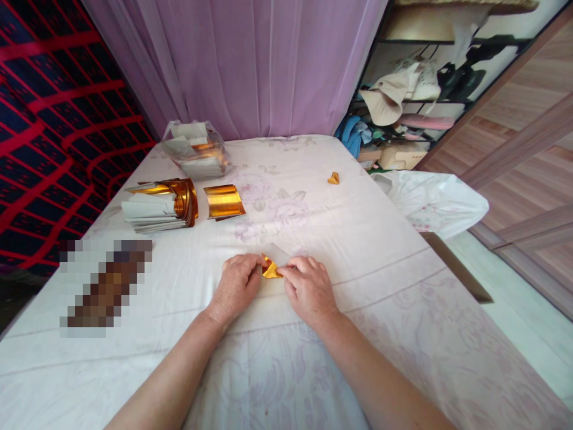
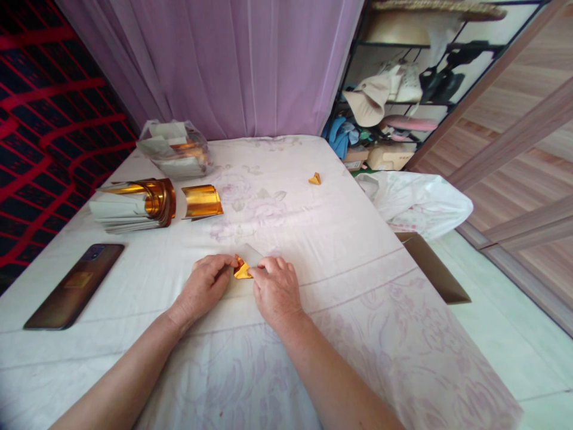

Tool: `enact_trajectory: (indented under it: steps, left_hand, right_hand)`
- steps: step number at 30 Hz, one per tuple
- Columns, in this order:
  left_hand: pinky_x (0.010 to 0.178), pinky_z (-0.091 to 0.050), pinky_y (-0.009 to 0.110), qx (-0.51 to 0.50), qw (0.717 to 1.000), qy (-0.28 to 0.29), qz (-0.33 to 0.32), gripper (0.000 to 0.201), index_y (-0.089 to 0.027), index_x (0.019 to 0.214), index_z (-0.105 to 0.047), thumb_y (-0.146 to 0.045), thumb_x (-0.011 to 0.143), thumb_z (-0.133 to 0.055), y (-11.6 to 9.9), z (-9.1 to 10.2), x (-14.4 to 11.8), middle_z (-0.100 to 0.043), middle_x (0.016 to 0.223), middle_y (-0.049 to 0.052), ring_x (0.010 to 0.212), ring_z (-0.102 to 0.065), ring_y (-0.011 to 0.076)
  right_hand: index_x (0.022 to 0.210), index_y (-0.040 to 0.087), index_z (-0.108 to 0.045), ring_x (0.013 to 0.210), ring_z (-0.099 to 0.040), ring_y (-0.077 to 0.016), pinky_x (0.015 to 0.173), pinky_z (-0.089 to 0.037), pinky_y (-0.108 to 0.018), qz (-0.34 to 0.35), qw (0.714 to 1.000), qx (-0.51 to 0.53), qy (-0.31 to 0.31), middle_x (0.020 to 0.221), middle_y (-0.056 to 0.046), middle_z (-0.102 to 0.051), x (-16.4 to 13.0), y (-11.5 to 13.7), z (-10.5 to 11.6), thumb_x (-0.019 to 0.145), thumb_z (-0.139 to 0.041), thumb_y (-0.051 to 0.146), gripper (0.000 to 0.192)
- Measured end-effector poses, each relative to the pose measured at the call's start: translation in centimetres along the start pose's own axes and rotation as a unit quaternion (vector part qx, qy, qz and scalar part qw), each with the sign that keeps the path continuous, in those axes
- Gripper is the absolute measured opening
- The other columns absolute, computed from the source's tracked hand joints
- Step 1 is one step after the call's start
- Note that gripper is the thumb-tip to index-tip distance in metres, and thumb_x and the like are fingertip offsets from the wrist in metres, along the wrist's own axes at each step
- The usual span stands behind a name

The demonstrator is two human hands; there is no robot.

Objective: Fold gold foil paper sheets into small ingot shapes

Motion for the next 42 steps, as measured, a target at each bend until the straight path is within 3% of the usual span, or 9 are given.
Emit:
enact_trajectory:
  steps: [4, 9, 19, 27, 34, 42]
  left_hand:
    - [0.095, -0.046, 0.041, 0.042, 0.998, -0.029, -0.034, 0.04, -0.025, 0.111, -0.067, -0.008, 0.084, -0.044, 0.2, 0.0, -0.1, -0.069, 0.116, 0.006, 0.109, -0.06, 0.0219]
    - [0.103, -0.037, 0.051, 0.102, 0.994, 0.025, -0.043, 0.042, -0.026, 0.121, -0.064, -0.01, 0.086, -0.046, 0.1, -0.2, -0.2, -0.063, 0.131, 0.005, 0.131, -0.046, 0.0282]
    - [0.104, -0.031, 0.05, 0.13, 0.989, 0.009, -0.069, 0.023, -0.027, 0.104, -0.07, -0.021, 0.087, -0.056, -1.0, 0.6, -0.3, -0.071, 0.107, 0.004, 0.104, -0.058, 0.0239]
    - [0.108, -0.024, 0.052, 0.117, 0.988, 0.036, -0.094, 0.028, -0.026, 0.107, -0.068, -0.024, 0.079, -0.064, -0.9, 0.5, -0.9, -0.069, 0.106, 0.004, 0.102, -0.058, 0.024]
    - [0.103, -0.028, 0.05, 0.114, 0.986, 0.02, -0.117, 0.016, -0.027, 0.1, -0.07, -0.032, 0.088, -0.061, -0.6, 0.5, -1.0, -0.07, 0.096, 0.003, 0.094, -0.06, 0.0215]
    - [0.102, -0.028, 0.049, 0.121, 0.984, 0.026, -0.131, 0.016, -0.03, 0.103, -0.071, -0.032, 0.09, -0.061, -0.7, 0.2, -0.9, -0.068, 0.093, 0.001, 0.093, -0.059, 0.0205]
  right_hand:
    - [0.1, 0.027, -0.072, 0.091, -0.053, -0.0206, 0.077, -0.036, -0.034, 0.012, 1.0, -0.007, 0.01, 0.097, -0.003, -0.067, 0.0, 0.0, 0.1, 0.083, -0.06, 0.011, 0.027]
    - [0.099, 0.026, -0.072, 0.091, -0.055, -0.0204, 0.079, -0.038, -0.034, 0.015, 1.0, -0.003, 0.009, 0.098, -0.003, -0.068, 0.0, -0.1, 0.1, 0.086, -0.062, 0.02, 0.017]
    - [0.096, 0.024, -0.071, 0.092, -0.057, -0.0199, 0.083, -0.044, -0.033, 0.027, 0.999, 0.027, 0.019, 0.096, -0.004, -0.067, 0.1, -1.0, 0.3, 0.087, -0.064, 0.021, 0.013]
    - [0.101, 0.022, -0.071, 0.092, -0.058, -0.0177, 0.083, -0.047, -0.031, 0.063, 0.995, 0.076, 0.033, 0.098, -0.004, -0.066, 0.0, -2.3, 0.6, 0.087, -0.062, 0.016, 0.018]
    - [0.098, 0.023, -0.071, 0.09, -0.059, -0.0181, 0.082, -0.049, -0.032, 0.106, 0.991, 0.081, 0.028, 0.094, -0.005, -0.066, 0.2, -2.6, 0.6, 0.091, -0.061, 0.021, 0.013]
    - [0.099, 0.021, -0.07, 0.091, -0.057, -0.019, 0.082, -0.048, -0.032, 0.098, 0.992, 0.078, 0.035, 0.095, -0.005, -0.065, 0.2, -2.6, 0.6, 0.095, -0.053, 0.021, 0.017]
Point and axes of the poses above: each hand's wrist, its own x-axis towards the middle knuckle, its own z-axis out of the back of the hand, y = z × x, the point moved 3 cm from there along x, towards the middle knuckle
